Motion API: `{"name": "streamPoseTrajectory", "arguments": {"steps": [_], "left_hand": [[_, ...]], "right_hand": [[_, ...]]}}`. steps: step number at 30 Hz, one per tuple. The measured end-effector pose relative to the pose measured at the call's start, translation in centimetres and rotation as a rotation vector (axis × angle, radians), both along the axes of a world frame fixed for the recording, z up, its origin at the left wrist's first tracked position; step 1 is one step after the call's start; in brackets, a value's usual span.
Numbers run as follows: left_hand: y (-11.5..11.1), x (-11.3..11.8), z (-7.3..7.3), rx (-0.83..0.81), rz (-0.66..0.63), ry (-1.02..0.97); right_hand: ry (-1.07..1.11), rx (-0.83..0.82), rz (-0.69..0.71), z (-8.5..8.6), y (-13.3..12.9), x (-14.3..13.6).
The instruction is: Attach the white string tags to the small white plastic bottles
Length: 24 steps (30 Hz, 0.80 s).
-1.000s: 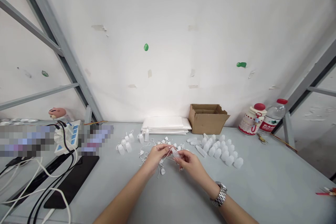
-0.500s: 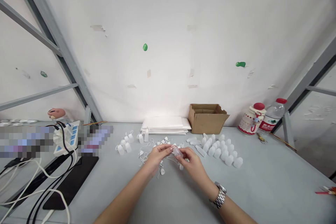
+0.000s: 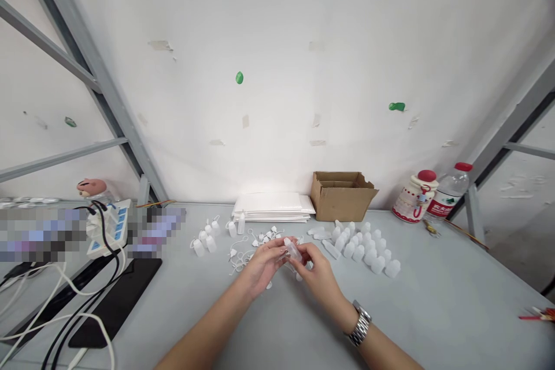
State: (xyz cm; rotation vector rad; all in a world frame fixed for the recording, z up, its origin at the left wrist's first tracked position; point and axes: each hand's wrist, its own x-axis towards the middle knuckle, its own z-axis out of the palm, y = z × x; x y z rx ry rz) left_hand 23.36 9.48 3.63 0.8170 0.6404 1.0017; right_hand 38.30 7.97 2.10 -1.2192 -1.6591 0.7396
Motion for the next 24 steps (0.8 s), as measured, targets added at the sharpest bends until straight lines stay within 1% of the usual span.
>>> {"name": "streamPoseTrajectory", "arguments": {"steps": [3, 9, 14, 20, 24], "left_hand": [[0.04, 0.11, -0.08, -0.052, 0.027, -0.023], [0.14, 0.19, -0.33, -0.118, 0.028, -0.061], [0.22, 0.02, -0.68, -0.127, -0.018, -0.097], [0.37, -0.04, -0.88, -0.159, -0.044, -0.124], [0.24, 0.24, -0.90, -0.110, -0.023, -0.102]], "right_hand": [[-0.003, -0.041, 0.037, 0.02, -0.12, 0.03], [-0.032, -0.017, 0.010, -0.37, -0.18, 0.04], [-0.041, 0.000, 0.003, -0.35, -0.16, 0.00], [-0.053, -0.013, 0.030, -0.02, -0.54, -0.17], [-0.077, -0.008, 0.024, 0.08, -0.60, -0.32]]}}
